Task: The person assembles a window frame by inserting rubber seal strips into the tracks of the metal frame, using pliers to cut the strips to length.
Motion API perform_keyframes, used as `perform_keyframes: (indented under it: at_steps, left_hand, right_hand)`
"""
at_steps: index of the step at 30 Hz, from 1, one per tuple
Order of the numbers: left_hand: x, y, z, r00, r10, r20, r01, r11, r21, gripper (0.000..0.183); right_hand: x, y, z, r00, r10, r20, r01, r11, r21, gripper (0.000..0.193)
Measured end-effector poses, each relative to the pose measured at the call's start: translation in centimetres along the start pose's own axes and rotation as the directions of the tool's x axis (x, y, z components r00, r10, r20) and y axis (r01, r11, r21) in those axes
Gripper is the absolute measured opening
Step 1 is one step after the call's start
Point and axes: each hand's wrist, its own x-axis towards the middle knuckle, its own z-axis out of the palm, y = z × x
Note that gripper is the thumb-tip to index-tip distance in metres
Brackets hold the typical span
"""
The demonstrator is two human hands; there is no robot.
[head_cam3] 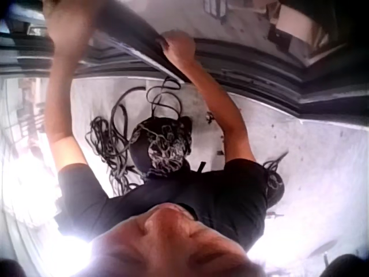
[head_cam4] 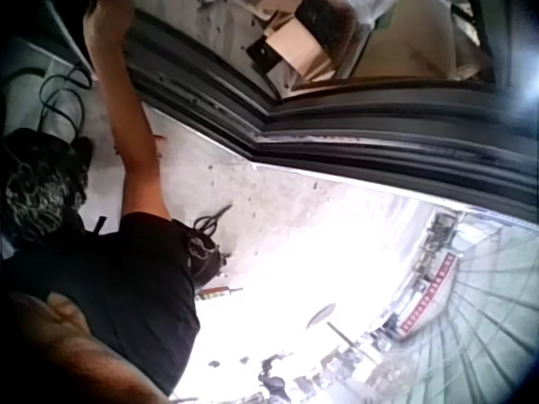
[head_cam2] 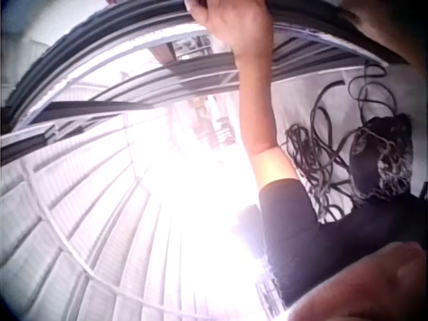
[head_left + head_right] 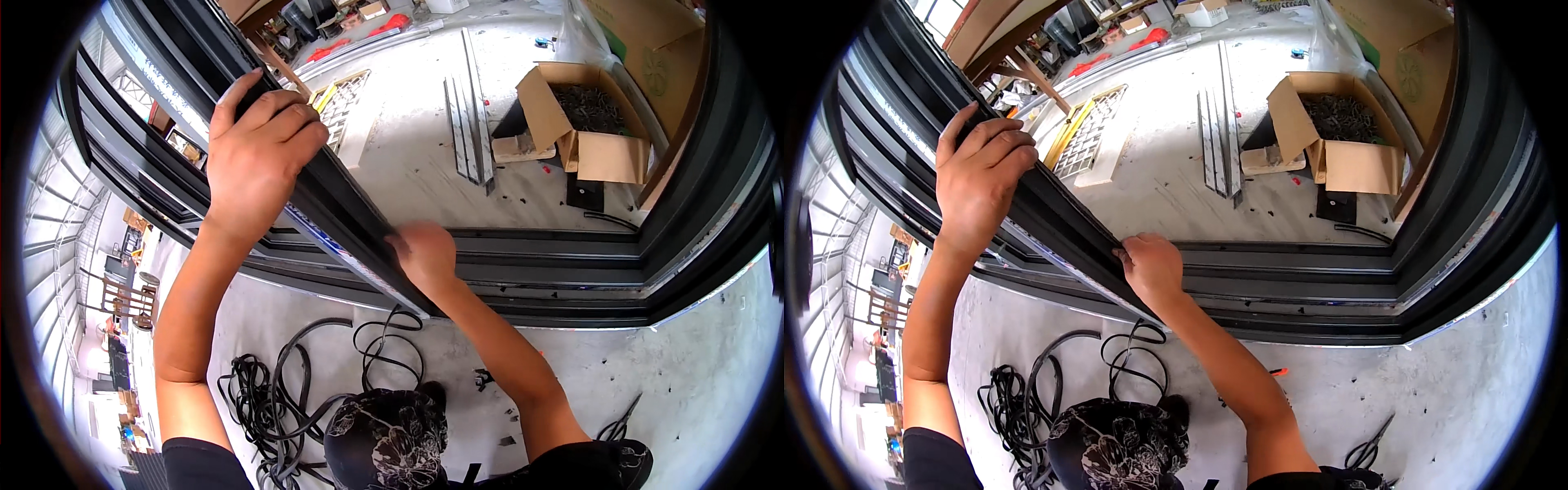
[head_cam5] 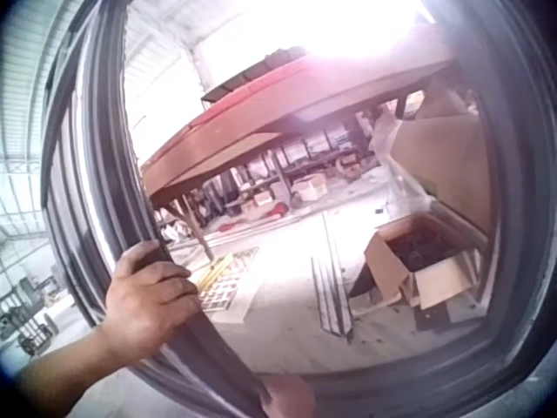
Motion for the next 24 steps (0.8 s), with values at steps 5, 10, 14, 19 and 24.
perform_keyframes:
  at_steps: [5,10,14,19,24]
  left_hand:
    - [-0.3,-0.2,0.3,1.000,0.021,-0.004,-0.021,1.000,0.017,0.014]
    - [0.1,-0.2,0.2,0.999,0.030,-0.013,-0.029,0.999,0.018,0.014]
    - [-0.1,-0.1,0.3,1.000,0.030,-0.008,-0.030,0.999,0.013,0.015]
    - [0.0,-0.1,0.0,0.999,0.028,0.021,-0.028,1.000,0.001,0.013]
    - [0.0,0.0,0.3,0.999,0.032,0.023,-0.033,0.999,0.014,0.013]
  right_hand:
    - [0.6,-0.9,-0.3,1.000,0.004,-0.019,-0.003,0.999,0.042,0.017]
    - [1.2,-0.9,-0.3,1.000,-0.008,-0.015,0.009,1.000,0.027,0.017]
    - [1.8,-1.5,-0.4,0.999,-0.002,-0.044,0.008,0.989,0.146,0.015]
    - [2.6,-1.6,-0.4,0.999,-0.016,-0.039,0.020,0.993,0.118,0.021]
    - [3.6,-2.8,-0.7,0.994,0.002,-0.111,0.012,0.991,0.130,0.021]
